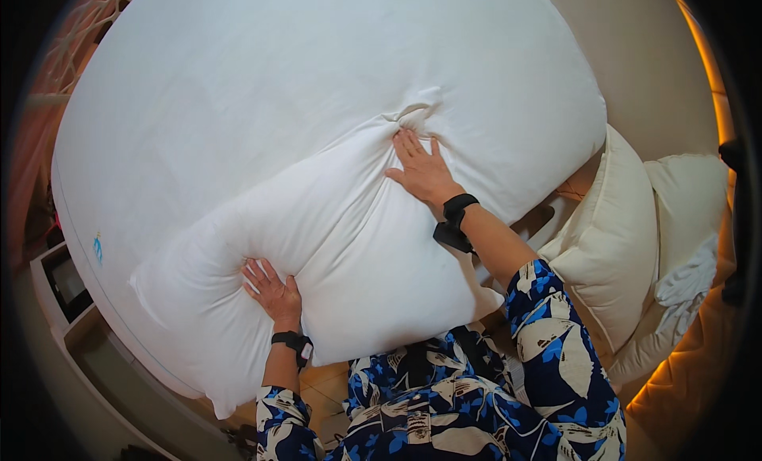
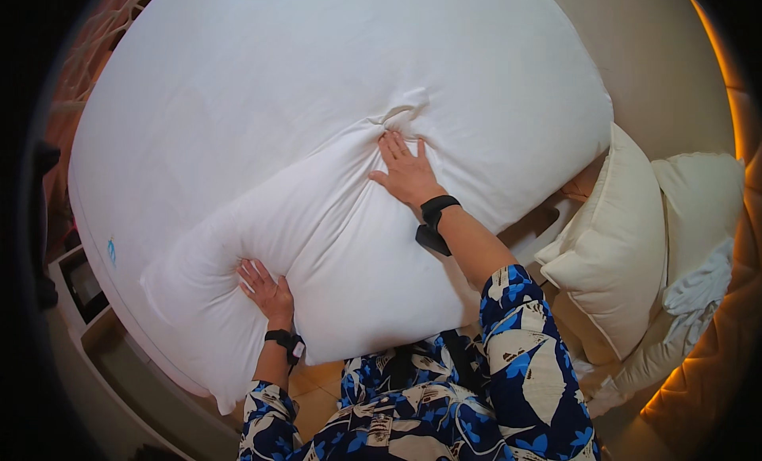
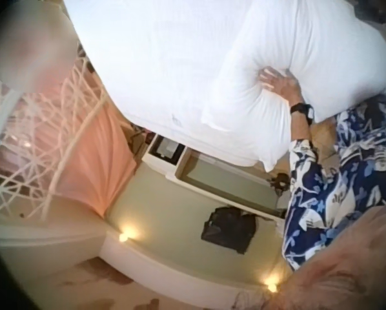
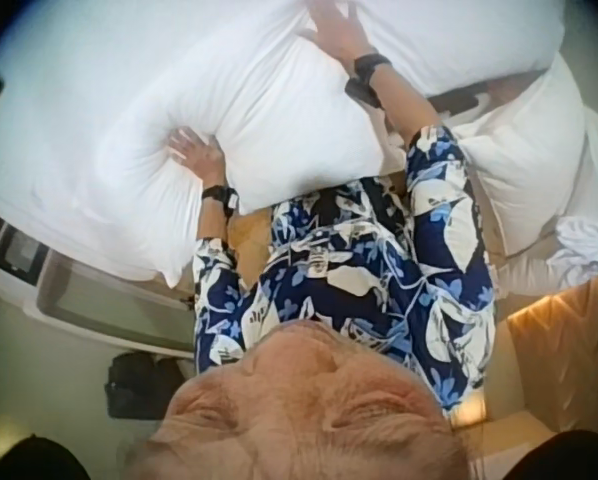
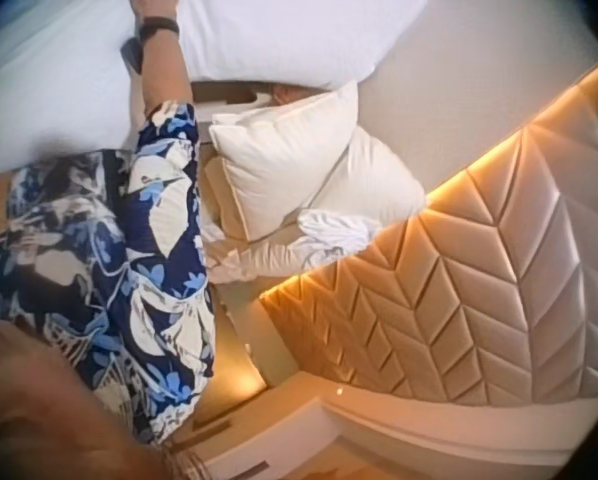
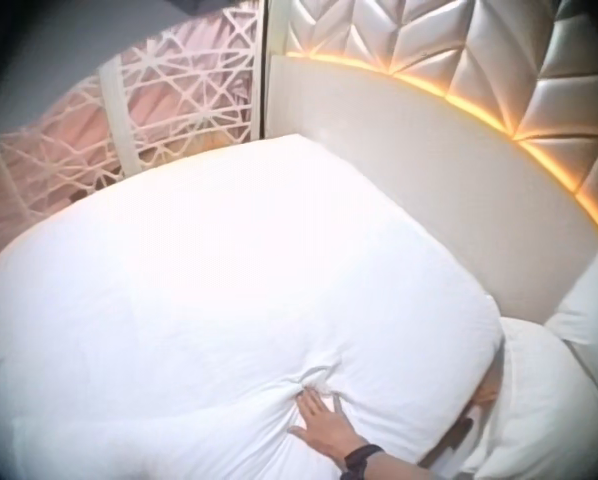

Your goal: The person inserts a white pillow into a white pillowcase on a bed. They repeatedly pull the case over the pillow, adjust the corners, and smooth the surface until the pillow is fully enclosed.

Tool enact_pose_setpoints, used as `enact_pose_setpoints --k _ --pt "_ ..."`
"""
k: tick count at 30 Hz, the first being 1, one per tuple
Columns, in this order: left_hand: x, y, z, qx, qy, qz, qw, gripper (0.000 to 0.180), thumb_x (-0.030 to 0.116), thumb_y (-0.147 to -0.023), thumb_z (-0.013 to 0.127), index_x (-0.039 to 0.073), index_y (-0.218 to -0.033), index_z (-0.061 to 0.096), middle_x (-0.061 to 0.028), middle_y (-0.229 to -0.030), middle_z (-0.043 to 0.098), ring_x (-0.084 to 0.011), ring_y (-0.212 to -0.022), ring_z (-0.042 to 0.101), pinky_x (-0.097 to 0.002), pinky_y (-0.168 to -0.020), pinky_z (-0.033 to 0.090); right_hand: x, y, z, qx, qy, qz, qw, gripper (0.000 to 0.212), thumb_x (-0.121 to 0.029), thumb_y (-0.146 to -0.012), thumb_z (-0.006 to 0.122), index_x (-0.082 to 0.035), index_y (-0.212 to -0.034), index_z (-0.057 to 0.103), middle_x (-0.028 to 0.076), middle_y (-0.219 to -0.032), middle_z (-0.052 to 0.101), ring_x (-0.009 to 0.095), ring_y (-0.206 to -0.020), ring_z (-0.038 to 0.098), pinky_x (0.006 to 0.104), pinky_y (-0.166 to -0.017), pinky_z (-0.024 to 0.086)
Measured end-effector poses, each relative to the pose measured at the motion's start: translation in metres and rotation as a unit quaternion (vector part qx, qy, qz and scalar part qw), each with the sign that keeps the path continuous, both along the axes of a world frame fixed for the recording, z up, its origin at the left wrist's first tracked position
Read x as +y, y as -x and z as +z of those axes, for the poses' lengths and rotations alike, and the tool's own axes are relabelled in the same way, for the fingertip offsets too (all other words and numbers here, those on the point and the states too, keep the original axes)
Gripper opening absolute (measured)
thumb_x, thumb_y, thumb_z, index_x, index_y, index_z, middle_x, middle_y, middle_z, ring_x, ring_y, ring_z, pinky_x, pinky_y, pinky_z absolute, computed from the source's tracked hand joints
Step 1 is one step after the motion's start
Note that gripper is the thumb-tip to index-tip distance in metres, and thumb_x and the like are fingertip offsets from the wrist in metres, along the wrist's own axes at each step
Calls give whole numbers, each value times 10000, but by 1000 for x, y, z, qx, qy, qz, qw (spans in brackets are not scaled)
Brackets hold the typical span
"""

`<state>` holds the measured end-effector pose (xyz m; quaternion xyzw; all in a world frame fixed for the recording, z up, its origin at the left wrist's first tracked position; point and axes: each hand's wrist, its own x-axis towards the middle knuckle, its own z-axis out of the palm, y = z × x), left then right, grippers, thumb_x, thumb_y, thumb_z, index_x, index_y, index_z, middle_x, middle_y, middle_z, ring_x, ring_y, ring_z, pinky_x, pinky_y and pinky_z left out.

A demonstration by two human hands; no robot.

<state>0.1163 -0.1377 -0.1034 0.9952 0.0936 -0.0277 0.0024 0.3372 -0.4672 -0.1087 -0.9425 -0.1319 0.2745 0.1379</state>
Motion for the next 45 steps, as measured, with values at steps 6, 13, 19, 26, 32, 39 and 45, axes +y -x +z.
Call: enact_pose_setpoints --k 6,13,19,26,32,39,45 --pt "-3 -8 4 -33 49 7 998 737 285 -737 657 98 -1380 348 -165 -1457 259 -376 -1361 183 -595 -1058 140 -10 -12 -11 -74 23 -55 995 741 -462 -871 502 -76 -1441 229 100 -1520 164 222 -1407 134 519 -1110 112" --pt "-18 -23 31 42 110 -31 993 678 429 -844 544 132 -1413 326 -124 -1500 216 -309 -1392 153 -534 -1101 92 -84 23 -20 69 -141 -204 966 719 -420 -921 451 96 -1379 250 249 -1457 243 324 -1368 221 334 -1117 173" --pt "38 -9 48 2 47 -8 999 672 422 -829 568 133 -1399 359 -95 -1486 270 -292 -1379 204 -547 -1094 108 -135 68 -40 53 -134 -232 962 732 -447 -925 441 99 -1376 255 249 -1372 374 311 -1258 376 313 -1026 293" --pt "166 34 35 -21 -3 287 958 820 553 -813 552 125 -1439 239 -128 -1505 198 -310 -1385 171 -622 -1022 185 -154 37 -51 127 -186 -355 908 572 -519 -875 491 -41 -1189 483 104 -1099 524 217 -1031 495 350 -870 401" --pt "246 -12 33 -46 344 414 841 872 520 -803 615 -38 -1386 285 -202 -1352 423 -251 -1216 443 -319 -998 356 -146 -6 -49 90 -211 -453 861 538 -564 -801 575 -70 -1012 561 45 -844 538 159 -722 505 352 -650 425" --pt "236 -33 43 -7 431 412 803 491 389 -780 697 -55 -984 647 -84 -873 650 -159 -758 599 -293 -701 481 -102 0 -3 146 -406 -486 760 341 -219 -831 655 19 -1066 585 78 -932 647 167 -788 627 279 -695 508" --pt "225 -44 108 -151 517 350 766 330 219 -846 656 -37 -1051 620 -64 -920 640 -140 -771 599 -272 -692 489 -115 -2 58 5 -531 -454 716 280 -106 -838 627 25 -1082 583 88 -966 643 172 -828 621 294 -748 511"
